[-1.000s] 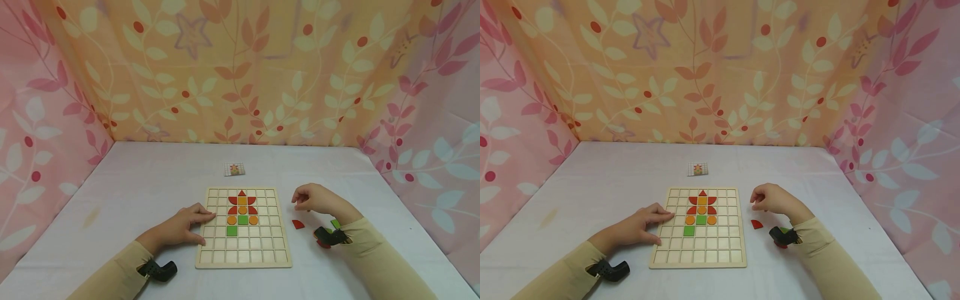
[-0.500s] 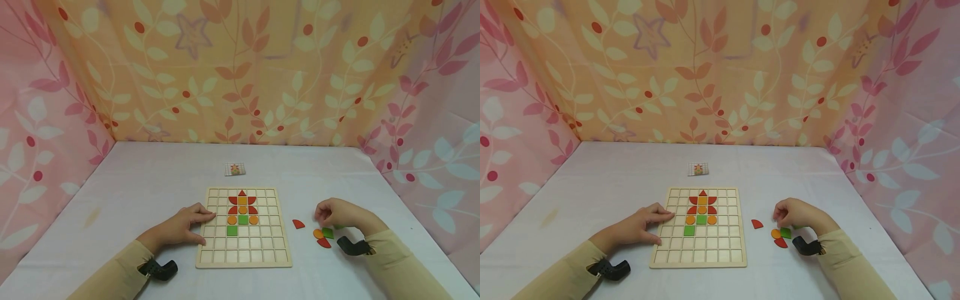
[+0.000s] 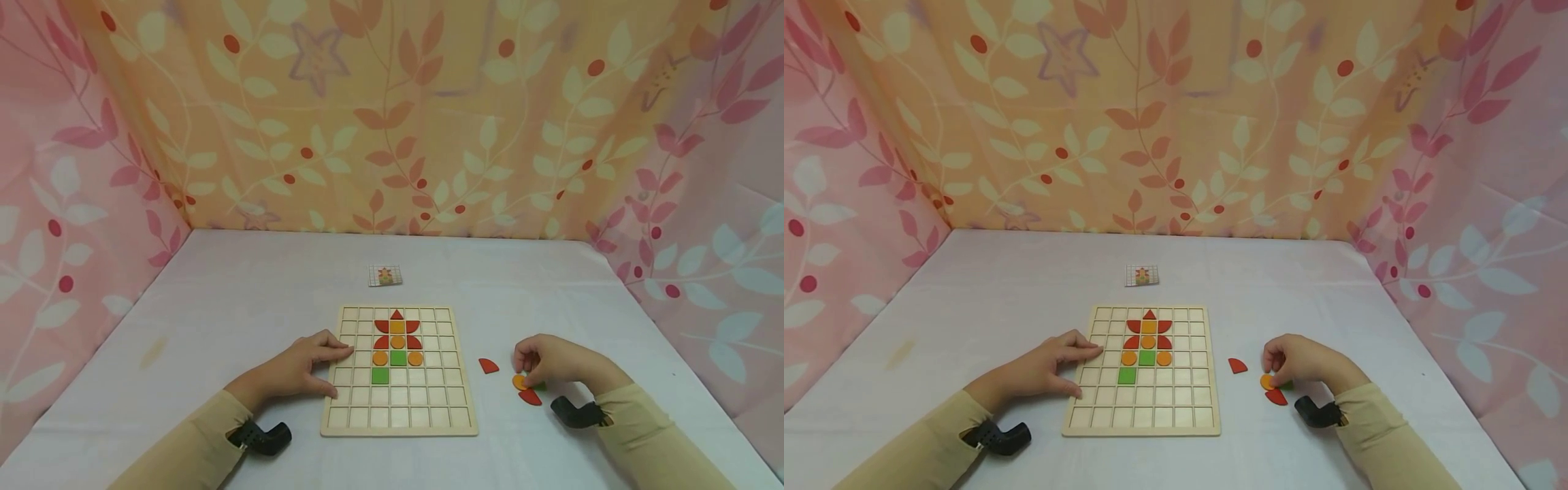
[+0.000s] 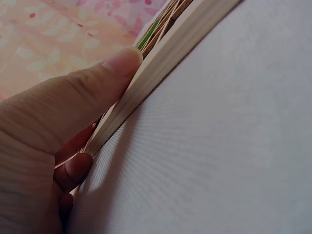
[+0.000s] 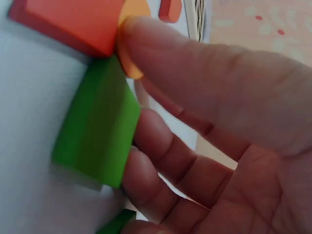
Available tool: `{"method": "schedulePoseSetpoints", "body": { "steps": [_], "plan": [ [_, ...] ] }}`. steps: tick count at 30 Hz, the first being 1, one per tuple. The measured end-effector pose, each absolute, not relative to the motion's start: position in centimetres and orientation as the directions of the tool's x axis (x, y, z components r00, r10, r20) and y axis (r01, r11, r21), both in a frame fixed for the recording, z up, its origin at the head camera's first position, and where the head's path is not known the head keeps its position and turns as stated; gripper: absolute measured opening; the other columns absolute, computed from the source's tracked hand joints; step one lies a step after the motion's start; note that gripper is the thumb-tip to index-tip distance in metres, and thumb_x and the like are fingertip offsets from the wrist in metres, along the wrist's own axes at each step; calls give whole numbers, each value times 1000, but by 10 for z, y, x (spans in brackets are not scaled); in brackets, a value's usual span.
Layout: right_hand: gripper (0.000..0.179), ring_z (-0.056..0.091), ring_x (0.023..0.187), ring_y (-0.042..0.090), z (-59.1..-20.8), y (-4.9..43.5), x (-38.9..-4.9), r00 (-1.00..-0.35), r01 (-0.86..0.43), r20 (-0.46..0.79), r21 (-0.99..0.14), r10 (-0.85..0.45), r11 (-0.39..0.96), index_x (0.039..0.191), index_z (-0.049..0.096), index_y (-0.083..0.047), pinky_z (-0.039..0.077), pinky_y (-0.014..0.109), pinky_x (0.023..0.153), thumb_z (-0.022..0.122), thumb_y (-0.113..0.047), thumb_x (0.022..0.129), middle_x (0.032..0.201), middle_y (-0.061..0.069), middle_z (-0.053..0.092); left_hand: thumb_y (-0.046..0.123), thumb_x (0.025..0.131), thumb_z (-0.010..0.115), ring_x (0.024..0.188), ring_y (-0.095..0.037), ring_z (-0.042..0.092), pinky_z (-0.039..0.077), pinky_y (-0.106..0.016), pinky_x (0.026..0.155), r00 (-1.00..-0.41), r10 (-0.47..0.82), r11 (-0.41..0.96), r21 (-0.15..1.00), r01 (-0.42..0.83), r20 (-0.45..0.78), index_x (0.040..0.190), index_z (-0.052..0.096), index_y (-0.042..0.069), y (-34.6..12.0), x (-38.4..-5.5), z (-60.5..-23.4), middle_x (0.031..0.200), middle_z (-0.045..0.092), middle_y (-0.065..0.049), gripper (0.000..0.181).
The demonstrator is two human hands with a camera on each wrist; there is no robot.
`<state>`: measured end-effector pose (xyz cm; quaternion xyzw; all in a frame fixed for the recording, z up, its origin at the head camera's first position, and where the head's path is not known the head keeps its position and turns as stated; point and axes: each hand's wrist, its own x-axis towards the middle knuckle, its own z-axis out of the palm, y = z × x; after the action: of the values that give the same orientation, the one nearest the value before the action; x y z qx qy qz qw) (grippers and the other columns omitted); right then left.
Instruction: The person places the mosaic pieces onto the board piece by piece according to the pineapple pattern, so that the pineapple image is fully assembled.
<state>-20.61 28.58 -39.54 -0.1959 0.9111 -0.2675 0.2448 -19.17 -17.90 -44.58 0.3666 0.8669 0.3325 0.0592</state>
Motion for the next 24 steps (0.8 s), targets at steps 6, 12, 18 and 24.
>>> {"method": "schedulePoseSetpoints", "body": {
  "steps": [6,12,18,24],
  "plan": [
    [22,47,66,16,-395,283,-204,-797,-245,-337,-577,-501,779,74,58,-11,37,26,57,78,-7,66,67,-1,51,51,68,73,111,-11,43,33,-32,87,-724,674,511,616,600,146,130,53,18,-179,-192,-445,119,46,12,74],
    [25,47,66,15,-394,282,-204,-789,-271,-332,-568,-518,777,73,55,-10,37,25,58,78,-7,66,67,-1,49,51,68,73,111,-11,43,33,-32,87,-723,674,510,614,602,149,130,53,19,-179,-192,-445,119,46,12,73],
    [24,46,63,13,-392,282,-205,-790,-286,-313,-572,-527,768,73,54,-10,36,25,57,77,-8,67,65,-4,48,51,67,74,111,-11,43,33,-33,87,-724,674,512,614,601,147,130,54,19,-179,-192,-445,118,47,11,73],
    [20,47,62,12,-391,282,-207,-788,-287,-301,-592,-537,753,73,55,-8,37,24,58,74,-8,72,64,-4,49,51,68,73,111,-10,43,32,-33,85,-725,674,516,611,601,145,129,54,21,-178,-192,-445,118,46,12,71]
  ]
}}
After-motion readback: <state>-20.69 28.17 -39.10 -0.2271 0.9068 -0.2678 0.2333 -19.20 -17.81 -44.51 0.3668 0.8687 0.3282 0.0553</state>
